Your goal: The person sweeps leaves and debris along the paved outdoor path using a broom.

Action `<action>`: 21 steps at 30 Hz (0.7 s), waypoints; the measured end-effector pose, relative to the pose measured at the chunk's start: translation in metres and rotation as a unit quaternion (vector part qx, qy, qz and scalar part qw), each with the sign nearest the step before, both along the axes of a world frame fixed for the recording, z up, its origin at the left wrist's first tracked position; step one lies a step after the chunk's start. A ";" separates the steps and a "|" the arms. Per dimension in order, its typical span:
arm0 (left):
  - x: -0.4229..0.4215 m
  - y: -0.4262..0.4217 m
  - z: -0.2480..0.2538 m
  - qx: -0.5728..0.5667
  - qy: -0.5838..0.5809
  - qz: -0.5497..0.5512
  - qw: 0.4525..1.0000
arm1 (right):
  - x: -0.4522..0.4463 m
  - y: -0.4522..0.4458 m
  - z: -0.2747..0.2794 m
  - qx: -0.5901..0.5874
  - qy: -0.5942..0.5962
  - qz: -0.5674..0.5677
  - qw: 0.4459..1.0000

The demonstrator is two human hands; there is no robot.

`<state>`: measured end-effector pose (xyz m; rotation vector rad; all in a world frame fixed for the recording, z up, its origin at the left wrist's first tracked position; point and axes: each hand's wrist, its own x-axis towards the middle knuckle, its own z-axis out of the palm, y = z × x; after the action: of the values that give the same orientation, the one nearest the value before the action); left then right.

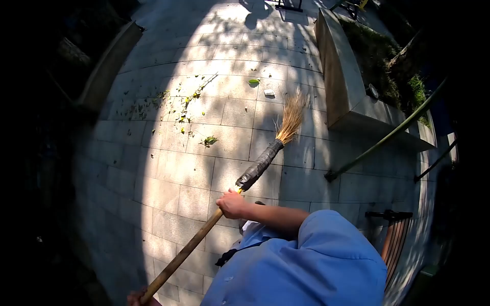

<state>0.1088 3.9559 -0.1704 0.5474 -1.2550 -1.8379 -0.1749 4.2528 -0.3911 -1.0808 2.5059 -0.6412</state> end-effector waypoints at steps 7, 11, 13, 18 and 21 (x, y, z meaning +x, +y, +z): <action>-0.137 0.161 -0.030 -0.048 -0.079 -0.169 0.981 | -0.026 0.161 -0.089 0.039 -0.070 -0.052 0.995; -0.099 0.166 0.002 -0.148 -0.139 -0.106 0.973 | -0.049 0.107 -0.091 -0.065 -0.006 0.007 0.998; -0.088 0.185 0.027 -0.141 -0.117 -0.012 0.983 | -0.072 0.073 -0.068 -0.116 -0.040 0.048 0.991; -0.104 0.249 0.072 -0.221 -0.096 0.107 0.965 | -0.130 0.004 -0.034 -0.227 -0.036 0.132 0.964; -0.111 0.266 0.083 -0.349 -0.084 0.100 0.928 | -0.154 -0.015 -0.005 -0.217 0.012 0.162 0.963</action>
<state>-0.0017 4.2216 -0.0875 0.4112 -1.7762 -1.0799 -0.3290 4.2381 -0.3958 -1.6142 2.1799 -1.1089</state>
